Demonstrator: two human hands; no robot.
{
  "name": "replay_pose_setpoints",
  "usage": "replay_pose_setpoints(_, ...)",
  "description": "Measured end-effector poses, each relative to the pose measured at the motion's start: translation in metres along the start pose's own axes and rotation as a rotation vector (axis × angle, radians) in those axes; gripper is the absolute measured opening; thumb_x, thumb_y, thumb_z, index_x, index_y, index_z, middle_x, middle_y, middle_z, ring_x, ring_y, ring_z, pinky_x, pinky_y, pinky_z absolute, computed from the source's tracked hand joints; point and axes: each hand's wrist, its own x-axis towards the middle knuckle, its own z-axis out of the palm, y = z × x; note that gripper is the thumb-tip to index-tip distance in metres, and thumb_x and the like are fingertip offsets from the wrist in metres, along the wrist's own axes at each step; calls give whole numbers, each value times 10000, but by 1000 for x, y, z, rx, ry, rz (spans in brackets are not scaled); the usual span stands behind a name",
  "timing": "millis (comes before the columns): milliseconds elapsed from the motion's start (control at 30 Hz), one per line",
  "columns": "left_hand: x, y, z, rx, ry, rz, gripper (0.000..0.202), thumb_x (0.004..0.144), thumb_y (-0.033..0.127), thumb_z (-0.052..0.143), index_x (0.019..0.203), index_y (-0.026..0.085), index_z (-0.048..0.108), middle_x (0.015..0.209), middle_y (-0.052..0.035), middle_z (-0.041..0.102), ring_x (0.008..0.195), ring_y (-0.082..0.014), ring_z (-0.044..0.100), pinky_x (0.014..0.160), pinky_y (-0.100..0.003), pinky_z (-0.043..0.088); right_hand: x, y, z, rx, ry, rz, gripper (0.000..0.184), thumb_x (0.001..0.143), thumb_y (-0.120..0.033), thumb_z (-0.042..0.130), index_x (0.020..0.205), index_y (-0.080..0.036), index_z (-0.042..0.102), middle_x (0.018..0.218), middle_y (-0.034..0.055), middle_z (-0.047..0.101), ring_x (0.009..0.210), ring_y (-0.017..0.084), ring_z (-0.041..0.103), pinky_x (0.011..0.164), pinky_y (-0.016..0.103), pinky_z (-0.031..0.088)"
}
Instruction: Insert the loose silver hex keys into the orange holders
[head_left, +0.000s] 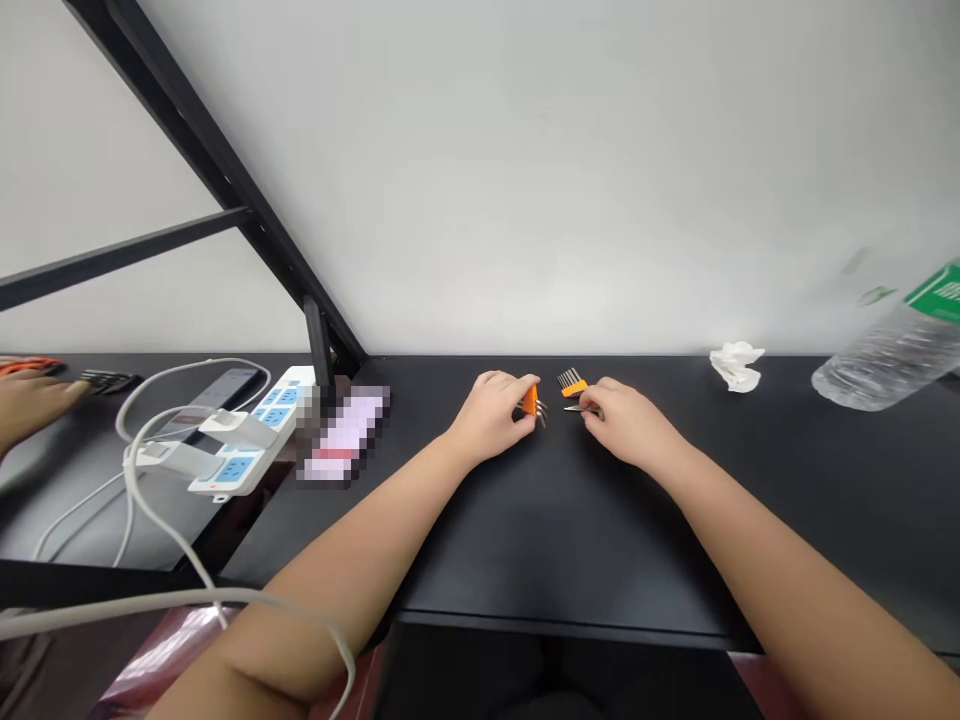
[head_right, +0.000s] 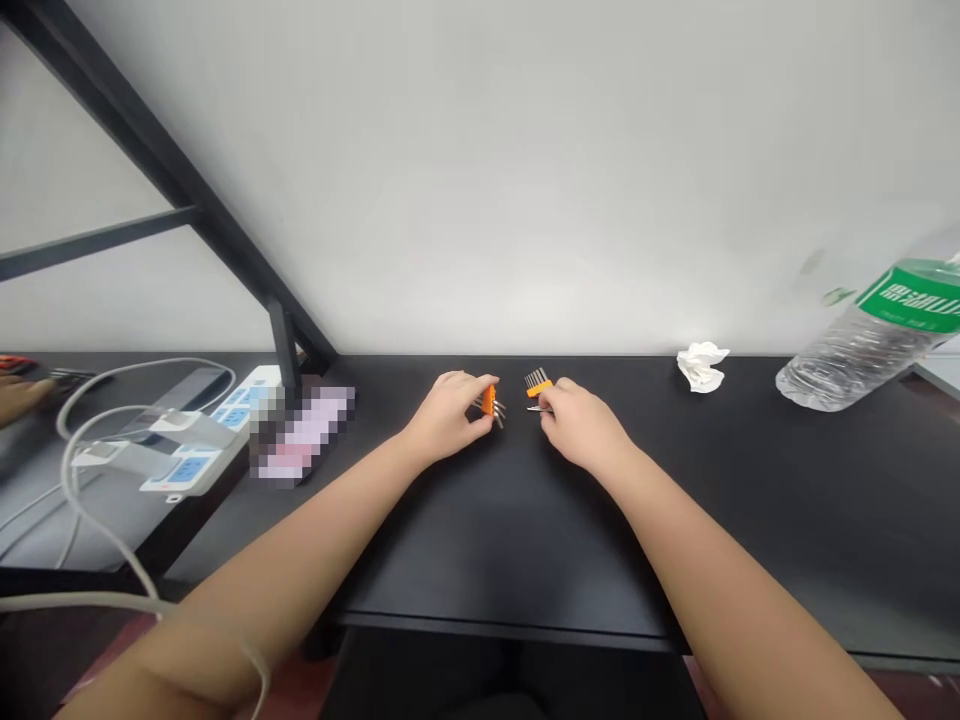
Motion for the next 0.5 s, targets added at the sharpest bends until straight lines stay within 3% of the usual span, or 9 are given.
replay_pose_setpoints(167, -1, 2, 3, -39, 34, 4, 505, 844, 271, 670, 1335, 226, 560, 1021, -33, 726, 993, -222, 665, 1102, -454, 417, 2, 4, 3, -182, -113, 14, 152, 935, -178, 525, 919, -176, 676, 1030, 80, 634, 840, 169, 615, 711, 277, 410)
replay_pose_setpoints(500, -1, 1, 2, -47, 27, -5, 505, 843, 274, 671, 1334, 215, 568, 1045, -38, 730, 1002, -220, 662, 1123, -450, 397, 1, 1, 3, -248, -114, 11, 177, 949, -174, 515, 972, -175, 691, 1052, 104, 673, 868, 197, 648, 693, 272, 418)
